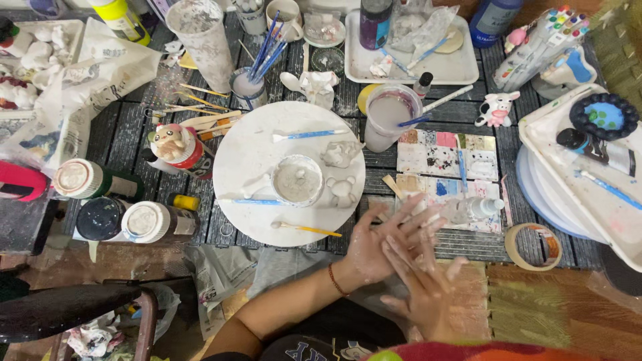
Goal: The person shapes a small piece of white clay into a figurine using their hands and a wooden stick. They roll the clay, attach small pieces to form limbs, and use a stick to add details to the surface.
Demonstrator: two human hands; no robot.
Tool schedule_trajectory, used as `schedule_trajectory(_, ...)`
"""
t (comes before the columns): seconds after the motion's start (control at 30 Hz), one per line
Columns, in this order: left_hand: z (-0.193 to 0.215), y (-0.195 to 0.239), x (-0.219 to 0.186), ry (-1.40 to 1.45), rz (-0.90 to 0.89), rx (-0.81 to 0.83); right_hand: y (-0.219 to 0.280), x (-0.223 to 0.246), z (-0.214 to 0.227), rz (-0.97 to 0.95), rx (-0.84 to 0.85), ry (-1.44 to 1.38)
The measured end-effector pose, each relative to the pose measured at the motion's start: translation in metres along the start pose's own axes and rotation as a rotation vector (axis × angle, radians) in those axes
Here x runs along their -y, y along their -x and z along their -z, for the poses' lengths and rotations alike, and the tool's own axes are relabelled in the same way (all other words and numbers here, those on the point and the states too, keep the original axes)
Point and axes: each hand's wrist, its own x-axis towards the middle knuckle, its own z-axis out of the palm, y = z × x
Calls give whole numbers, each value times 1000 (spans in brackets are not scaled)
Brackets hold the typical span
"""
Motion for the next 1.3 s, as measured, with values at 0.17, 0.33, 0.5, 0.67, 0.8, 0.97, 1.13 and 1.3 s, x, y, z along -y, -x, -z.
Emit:
schedule_trajectory(0.17, 0, -3, -4, -108, -83, 0, 1, 17, 1, 73, -84, -27)
schedule_trajectory(0.33, 3, -1, 5, 211, 24, 91, -6, 17, 9, -44, 38, -5)
schedule_trajectory(0.5, 0, 2, -6, 140, -105, 107, 9, 1, 25, 66, 262, 8)
schedule_trajectory(0.67, -5, 4, 3, -42, -38, 24, 16, 11, -3, 115, 122, -50)
schedule_trajectory(0.8, -6, 7, -3, 18, -40, 15, 11, -1, -4, -40, 178, 34)
schedule_trajectory(0.97, -5, 4, -13, -58, -116, 2, 21, -16, -25, 222, 68, 232)
schedule_trajectory(1.13, -4, 4, -1, -60, -17, 3, 17, 2, -14, -54, 134, -31)
schedule_trajectory(1.3, 0, 1, -5, -83, -39, 9, 10, -2, -7, 3, -27, -118)
